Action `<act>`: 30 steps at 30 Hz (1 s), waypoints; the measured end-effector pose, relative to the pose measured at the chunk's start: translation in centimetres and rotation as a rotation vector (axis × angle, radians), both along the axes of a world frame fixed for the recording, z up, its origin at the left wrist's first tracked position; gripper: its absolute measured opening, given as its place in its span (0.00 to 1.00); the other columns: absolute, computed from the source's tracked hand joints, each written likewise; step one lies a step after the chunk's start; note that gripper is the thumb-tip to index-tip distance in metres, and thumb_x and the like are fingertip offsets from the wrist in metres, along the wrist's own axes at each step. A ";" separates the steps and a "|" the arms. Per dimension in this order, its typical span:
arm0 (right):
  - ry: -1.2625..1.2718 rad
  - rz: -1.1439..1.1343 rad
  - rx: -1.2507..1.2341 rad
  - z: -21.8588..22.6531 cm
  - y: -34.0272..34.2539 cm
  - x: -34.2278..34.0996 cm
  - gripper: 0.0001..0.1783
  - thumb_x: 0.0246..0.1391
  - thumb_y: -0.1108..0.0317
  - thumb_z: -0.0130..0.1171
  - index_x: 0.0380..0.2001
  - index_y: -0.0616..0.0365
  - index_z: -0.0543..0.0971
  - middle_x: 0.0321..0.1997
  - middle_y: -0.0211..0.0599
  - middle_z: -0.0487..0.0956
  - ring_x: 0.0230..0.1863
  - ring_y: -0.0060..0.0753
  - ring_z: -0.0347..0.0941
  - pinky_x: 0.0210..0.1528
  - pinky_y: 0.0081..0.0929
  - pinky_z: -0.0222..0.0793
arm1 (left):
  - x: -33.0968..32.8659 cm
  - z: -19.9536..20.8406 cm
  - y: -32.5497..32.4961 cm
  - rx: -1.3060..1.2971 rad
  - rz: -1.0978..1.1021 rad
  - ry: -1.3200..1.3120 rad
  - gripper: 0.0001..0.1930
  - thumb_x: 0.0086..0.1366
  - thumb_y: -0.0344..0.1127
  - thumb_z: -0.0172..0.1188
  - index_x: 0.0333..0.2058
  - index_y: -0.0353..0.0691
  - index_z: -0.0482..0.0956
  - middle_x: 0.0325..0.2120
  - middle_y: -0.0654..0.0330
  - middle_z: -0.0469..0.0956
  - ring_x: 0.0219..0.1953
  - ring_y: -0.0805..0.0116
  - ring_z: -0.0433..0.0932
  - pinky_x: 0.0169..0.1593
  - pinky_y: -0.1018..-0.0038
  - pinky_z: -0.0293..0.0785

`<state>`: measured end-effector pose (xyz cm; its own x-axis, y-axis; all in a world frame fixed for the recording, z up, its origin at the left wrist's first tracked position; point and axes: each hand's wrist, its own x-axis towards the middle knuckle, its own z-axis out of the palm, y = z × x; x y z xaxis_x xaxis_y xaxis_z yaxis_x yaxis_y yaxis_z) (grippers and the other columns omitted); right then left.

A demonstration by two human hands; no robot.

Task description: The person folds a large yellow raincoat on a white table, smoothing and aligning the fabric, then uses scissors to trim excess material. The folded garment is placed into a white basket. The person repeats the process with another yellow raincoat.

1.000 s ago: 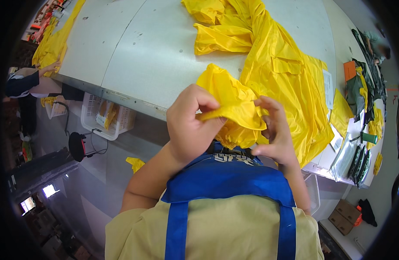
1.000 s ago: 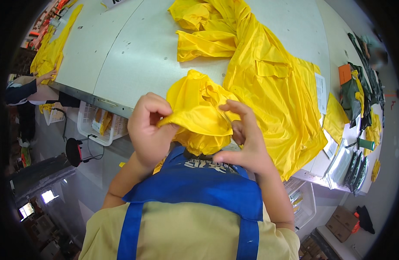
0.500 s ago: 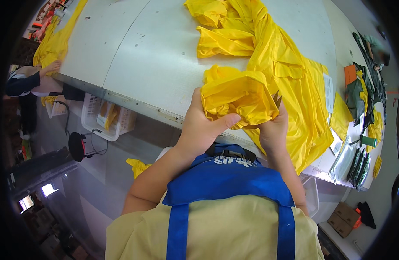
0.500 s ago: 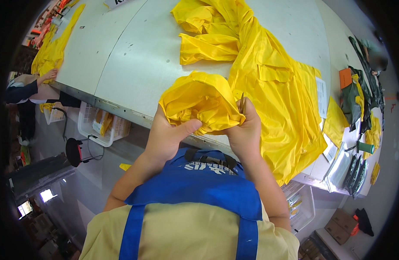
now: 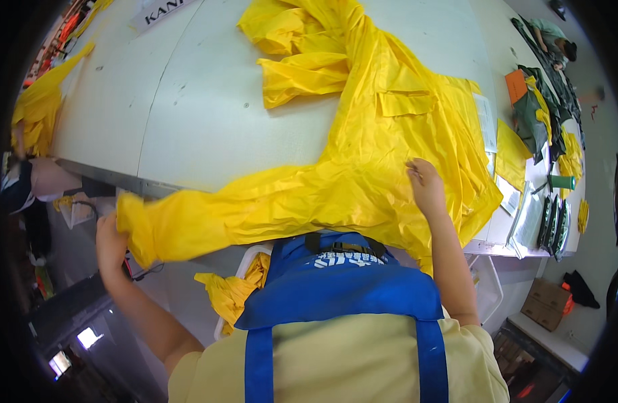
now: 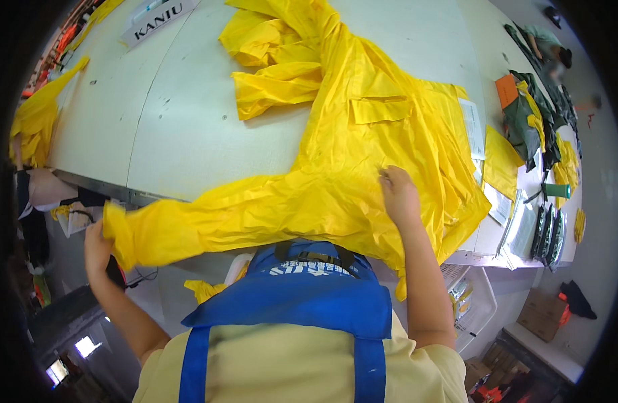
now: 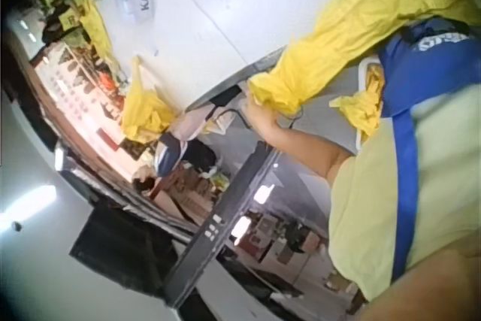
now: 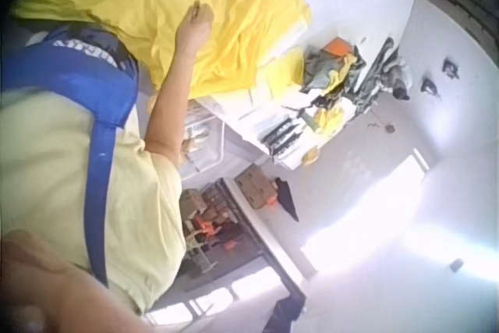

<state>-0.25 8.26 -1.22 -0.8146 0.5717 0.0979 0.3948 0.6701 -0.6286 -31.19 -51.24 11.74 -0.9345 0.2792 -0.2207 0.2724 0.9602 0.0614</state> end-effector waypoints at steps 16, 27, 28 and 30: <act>-0.190 -0.481 -0.044 -1.4 11.5 -2.9 0.17 0.47 0.61 0.62 0.38 0.61 0.77 0.28 0.41 0.77 0.32 0.38 0.74 0.38 0.31 0.68 | 6.8 -17.6 46.9 0.966 -0.026 -0.727 0.29 0.59 0.37 0.61 0.56 0.31 0.62 0.49 0.50 0.72 0.48 0.63 0.72 0.51 0.70 0.69; -0.112 -0.157 -0.028 3.0 1.9 1.3 0.12 0.42 0.73 0.64 0.33 0.58 0.75 0.31 0.39 0.74 0.26 0.37 0.72 0.29 0.29 0.68 | 12.1 -14.6 30.9 1.344 0.431 -1.068 0.19 0.61 0.26 0.53 0.51 0.33 0.66 0.48 0.56 0.73 0.50 0.69 0.72 0.55 0.73 0.66; -0.075 -0.115 0.035 3.3 1.1 0.1 0.12 0.41 0.74 0.63 0.33 0.57 0.75 0.33 0.39 0.75 0.27 0.38 0.73 0.29 0.30 0.69 | 12.5 -14.8 30.4 1.343 0.458 -1.084 0.19 0.61 0.26 0.53 0.51 0.33 0.66 0.48 0.56 0.73 0.50 0.69 0.72 0.56 0.73 0.66; -0.001 -0.029 0.160 4.4 0.2 -2.9 0.13 0.40 0.76 0.61 0.33 0.55 0.75 0.37 0.40 0.76 0.30 0.40 0.75 0.30 0.32 0.71 | 12.3 -14.7 29.6 1.392 0.481 -1.155 0.21 0.60 0.24 0.52 0.53 0.34 0.66 0.50 0.56 0.73 0.52 0.67 0.72 0.56 0.71 0.66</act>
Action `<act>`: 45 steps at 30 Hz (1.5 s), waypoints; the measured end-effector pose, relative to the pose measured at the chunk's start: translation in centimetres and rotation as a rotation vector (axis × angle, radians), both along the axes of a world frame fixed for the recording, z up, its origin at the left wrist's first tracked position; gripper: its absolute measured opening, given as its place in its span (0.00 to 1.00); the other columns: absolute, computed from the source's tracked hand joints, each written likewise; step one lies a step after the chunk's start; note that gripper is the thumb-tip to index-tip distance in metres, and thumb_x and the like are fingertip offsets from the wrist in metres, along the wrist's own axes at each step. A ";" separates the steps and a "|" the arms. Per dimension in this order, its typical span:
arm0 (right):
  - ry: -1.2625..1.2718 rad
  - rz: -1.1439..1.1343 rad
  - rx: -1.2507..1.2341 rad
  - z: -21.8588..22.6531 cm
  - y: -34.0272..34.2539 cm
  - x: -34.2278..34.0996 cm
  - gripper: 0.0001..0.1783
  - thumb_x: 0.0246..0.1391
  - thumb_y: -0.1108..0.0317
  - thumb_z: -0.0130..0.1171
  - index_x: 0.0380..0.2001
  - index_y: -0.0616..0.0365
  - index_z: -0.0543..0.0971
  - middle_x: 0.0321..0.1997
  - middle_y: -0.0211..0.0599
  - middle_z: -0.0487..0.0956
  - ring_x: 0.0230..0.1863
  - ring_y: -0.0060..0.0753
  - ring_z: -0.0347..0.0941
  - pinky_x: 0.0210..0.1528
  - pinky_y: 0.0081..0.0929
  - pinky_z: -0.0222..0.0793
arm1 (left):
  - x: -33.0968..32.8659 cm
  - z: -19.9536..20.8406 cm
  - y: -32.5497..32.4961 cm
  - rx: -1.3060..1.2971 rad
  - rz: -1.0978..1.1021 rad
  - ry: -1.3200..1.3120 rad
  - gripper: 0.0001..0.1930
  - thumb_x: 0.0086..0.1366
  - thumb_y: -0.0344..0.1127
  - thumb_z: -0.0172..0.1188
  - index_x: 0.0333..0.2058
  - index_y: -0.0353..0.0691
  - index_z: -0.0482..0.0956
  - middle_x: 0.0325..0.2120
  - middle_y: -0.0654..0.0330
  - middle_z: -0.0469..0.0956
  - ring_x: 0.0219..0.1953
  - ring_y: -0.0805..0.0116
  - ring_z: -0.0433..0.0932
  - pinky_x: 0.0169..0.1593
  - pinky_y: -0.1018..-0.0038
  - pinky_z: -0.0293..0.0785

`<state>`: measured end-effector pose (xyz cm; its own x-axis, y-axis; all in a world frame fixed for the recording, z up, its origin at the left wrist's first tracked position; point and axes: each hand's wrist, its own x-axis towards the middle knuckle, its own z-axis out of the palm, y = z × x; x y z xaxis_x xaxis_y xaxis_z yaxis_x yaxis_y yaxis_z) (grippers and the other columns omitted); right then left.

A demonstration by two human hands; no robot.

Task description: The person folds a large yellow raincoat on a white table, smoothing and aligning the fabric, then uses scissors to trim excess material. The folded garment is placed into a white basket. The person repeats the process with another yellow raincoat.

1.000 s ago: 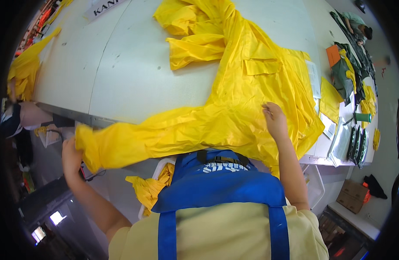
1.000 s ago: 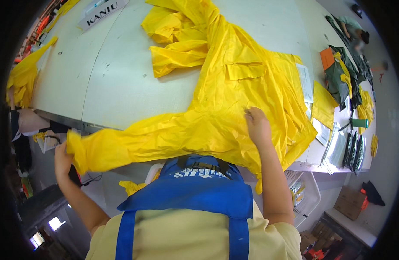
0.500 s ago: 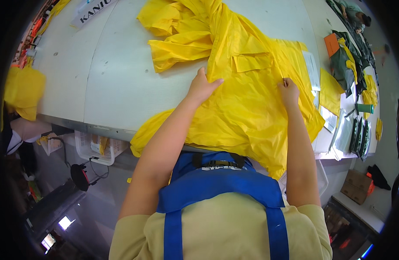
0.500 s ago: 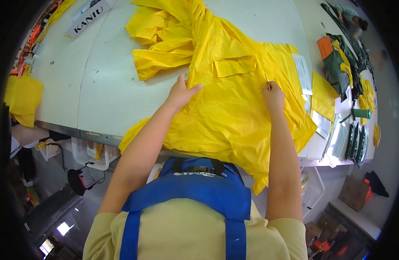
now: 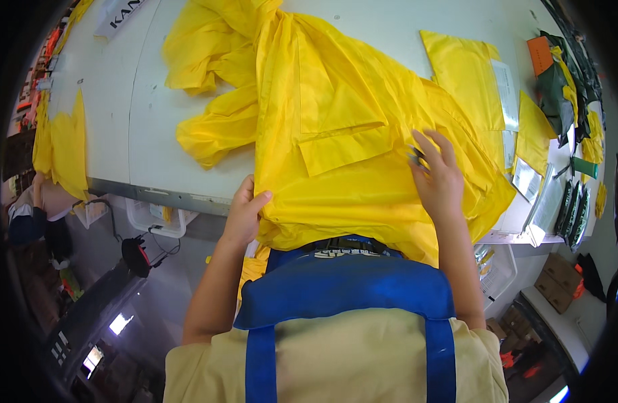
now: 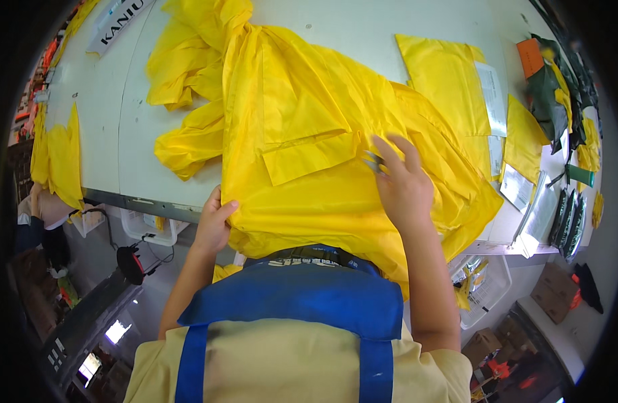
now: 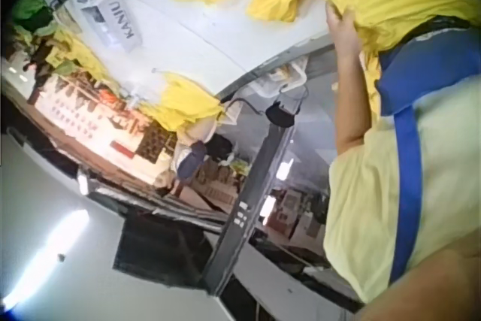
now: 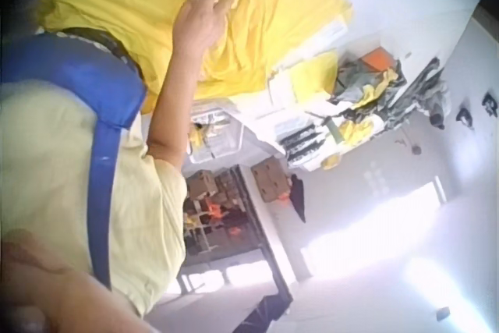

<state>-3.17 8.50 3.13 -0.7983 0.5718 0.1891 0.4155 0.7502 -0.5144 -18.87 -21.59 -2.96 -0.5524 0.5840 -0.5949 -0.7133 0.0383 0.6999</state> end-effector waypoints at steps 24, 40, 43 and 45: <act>0.296 0.255 -0.215 1.0 0.4 -1.2 0.17 0.34 0.91 0.55 0.29 0.59 0.76 0.33 0.41 0.77 0.33 0.35 0.74 0.33 0.23 0.68 | -2.2 6.9 4.6 -0.476 -0.057 1.177 0.34 0.55 0.27 0.60 0.59 0.36 0.56 0.58 0.52 0.59 0.59 0.61 0.61 0.61 0.68 0.58; -0.103 0.372 -0.320 2.8 0.3 -0.5 0.16 0.38 0.88 0.55 0.32 0.59 0.78 0.34 0.37 0.78 0.29 0.26 0.72 0.29 0.19 0.66 | -5.1 4.2 6.9 0.077 0.024 -0.007 0.21 0.57 0.26 0.61 0.50 0.31 0.71 0.44 0.56 0.77 0.44 0.68 0.77 0.49 0.72 0.72; -0.150 0.302 -0.519 5.9 0.7 -1.8 0.16 0.42 0.88 0.53 0.34 0.60 0.79 0.36 0.40 0.79 0.30 0.31 0.74 0.30 0.23 0.69 | -4.3 5.2 7.0 0.158 0.097 -0.049 0.22 0.58 0.25 0.60 0.52 0.31 0.69 0.45 0.56 0.77 0.45 0.68 0.76 0.50 0.71 0.72; 0.012 0.313 -0.487 7.0 -0.1 -3.5 0.15 0.43 0.85 0.56 0.35 0.60 0.80 0.36 0.41 0.78 0.33 0.36 0.76 0.35 0.26 0.72 | -3.6 5.8 7.3 0.187 0.120 -0.025 0.23 0.57 0.24 0.60 0.53 0.32 0.68 0.46 0.56 0.76 0.46 0.68 0.76 0.51 0.71 0.71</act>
